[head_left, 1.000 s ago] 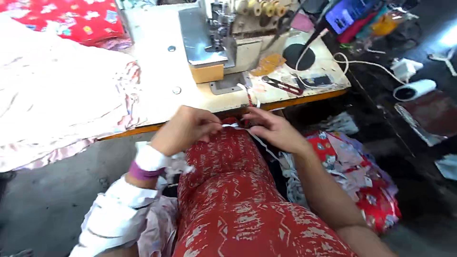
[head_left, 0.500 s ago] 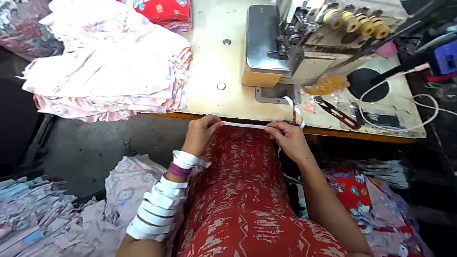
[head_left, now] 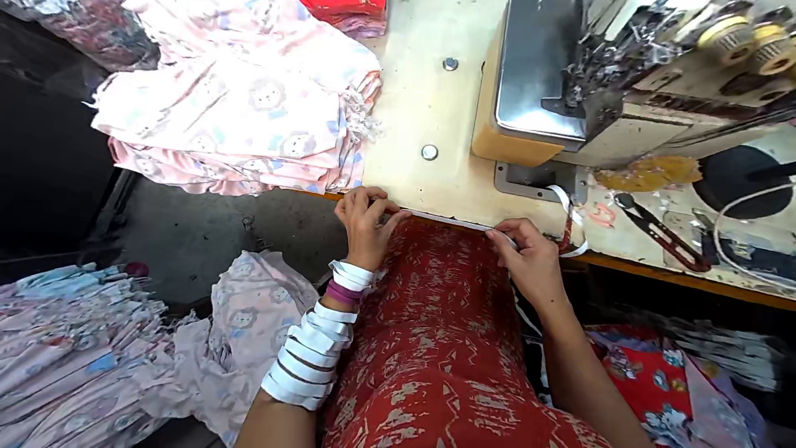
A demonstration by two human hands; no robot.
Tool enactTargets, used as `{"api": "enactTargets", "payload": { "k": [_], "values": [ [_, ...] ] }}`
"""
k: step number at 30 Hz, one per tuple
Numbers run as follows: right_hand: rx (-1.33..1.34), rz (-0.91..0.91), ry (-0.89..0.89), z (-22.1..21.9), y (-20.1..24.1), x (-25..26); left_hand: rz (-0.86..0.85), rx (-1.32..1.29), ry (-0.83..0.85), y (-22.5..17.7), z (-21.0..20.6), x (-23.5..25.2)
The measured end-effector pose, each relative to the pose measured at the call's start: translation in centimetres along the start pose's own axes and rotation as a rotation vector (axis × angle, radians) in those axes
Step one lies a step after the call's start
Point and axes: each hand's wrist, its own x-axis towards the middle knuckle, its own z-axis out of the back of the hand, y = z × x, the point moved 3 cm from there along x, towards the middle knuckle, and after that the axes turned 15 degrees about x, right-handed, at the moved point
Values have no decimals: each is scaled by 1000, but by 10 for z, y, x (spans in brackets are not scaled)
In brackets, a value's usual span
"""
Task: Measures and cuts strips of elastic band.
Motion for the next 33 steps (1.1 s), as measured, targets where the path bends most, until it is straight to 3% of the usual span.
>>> {"api": "enactTargets", "payload": {
  "k": [28,33],
  "values": [
    [29,-46,30,5,3,3,-26,45,31,8,-2,12],
    [144,-252,310,42,4,-6,-28,37,49,10,-3,15]
  ]
}}
